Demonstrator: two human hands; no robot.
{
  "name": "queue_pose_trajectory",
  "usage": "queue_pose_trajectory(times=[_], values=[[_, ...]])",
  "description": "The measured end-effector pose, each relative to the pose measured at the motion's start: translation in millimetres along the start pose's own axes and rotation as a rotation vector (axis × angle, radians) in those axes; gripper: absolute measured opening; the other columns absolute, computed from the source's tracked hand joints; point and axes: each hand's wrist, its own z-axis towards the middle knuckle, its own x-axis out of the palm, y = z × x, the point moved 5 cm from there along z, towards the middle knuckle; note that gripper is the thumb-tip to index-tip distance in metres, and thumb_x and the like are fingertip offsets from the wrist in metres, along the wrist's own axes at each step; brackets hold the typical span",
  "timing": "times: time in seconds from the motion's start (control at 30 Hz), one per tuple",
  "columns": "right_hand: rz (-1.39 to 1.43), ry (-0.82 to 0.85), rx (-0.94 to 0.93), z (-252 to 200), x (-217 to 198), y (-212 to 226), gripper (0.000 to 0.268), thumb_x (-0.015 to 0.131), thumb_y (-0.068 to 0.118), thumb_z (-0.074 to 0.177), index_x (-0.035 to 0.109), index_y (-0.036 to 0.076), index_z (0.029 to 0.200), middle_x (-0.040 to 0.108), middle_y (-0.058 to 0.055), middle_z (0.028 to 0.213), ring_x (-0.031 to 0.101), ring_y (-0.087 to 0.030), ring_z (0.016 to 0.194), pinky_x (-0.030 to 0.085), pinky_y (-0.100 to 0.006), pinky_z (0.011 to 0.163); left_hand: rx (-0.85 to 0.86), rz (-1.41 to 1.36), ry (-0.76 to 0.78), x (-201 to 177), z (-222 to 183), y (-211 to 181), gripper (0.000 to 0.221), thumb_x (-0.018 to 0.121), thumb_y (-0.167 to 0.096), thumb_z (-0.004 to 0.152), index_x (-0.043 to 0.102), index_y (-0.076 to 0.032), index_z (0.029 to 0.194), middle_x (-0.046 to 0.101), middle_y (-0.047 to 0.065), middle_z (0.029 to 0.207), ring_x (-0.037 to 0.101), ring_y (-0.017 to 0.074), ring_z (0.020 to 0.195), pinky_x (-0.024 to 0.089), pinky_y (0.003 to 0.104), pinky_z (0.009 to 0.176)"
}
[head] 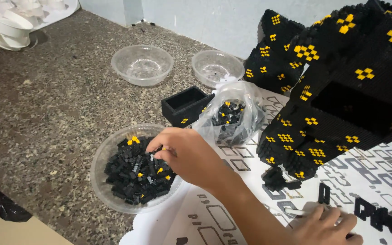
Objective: Assembling a large structure using small black and yellow building blocks
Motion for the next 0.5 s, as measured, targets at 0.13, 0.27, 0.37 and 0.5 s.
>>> queue_pose_trajectory(times=[0.13,0.27,0.37,0.5], values=[[-0.017,0.022,0.086,0.5,5.0,-3.4,0.011,0.061,0.016,0.079,0.070,0.018,0.084,0.067,0.005,0.085,0.060,-0.013,0.076,0.043,-0.026,0.069,-0.030,-0.117,0.080,-0.2,0.2,-1.9,0.004,0.052,-0.007,0.100,0.052,-0.004,0.099,0.053,0.020,0.110,0.054,0.0371,0.095,0.044,0.047,0.083],[-0.110,0.031,-0.231,-3.9,17.9,0.7,0.015,0.065,0.020,0.081,0.069,0.012,0.092,0.065,-0.001,0.078,0.057,-0.020,0.078,0.044,-0.033,0.064,-0.063,-0.143,0.065,-11.0,7.2,-1.8,0.005,0.058,-0.004,0.089,0.053,-0.003,0.089,0.055,0.022,0.106,0.050,0.0353,0.089,0.039,0.045,0.079],[-0.105,0.144,-0.204,-8.8,28.0,3.1,0.021,0.067,0.019,0.080,0.067,0.011,0.099,0.062,-0.003,0.082,0.056,-0.022,0.082,0.043,-0.035,0.061,-0.075,-0.203,0.095,-7.0,4.9,-2.7,0.011,0.054,-0.010,0.092,0.057,0.000,0.088,0.054,0.025,0.108,0.049,0.0373,0.089,0.037,0.047,0.078],[-0.155,0.200,-0.169,-8.4,33.0,-2.6,0.036,0.066,0.013,0.074,0.063,0.012,0.109,0.065,-0.004,0.104,0.060,-0.028,0.091,0.046,-0.040,0.065,-0.079,-0.164,0.178,-0.3,-0.3,-2.4,0.023,0.055,-0.027,0.092,0.063,-0.005,0.093,0.055,0.020,0.115,0.052,0.0359,0.100,0.037,0.046,0.089]])
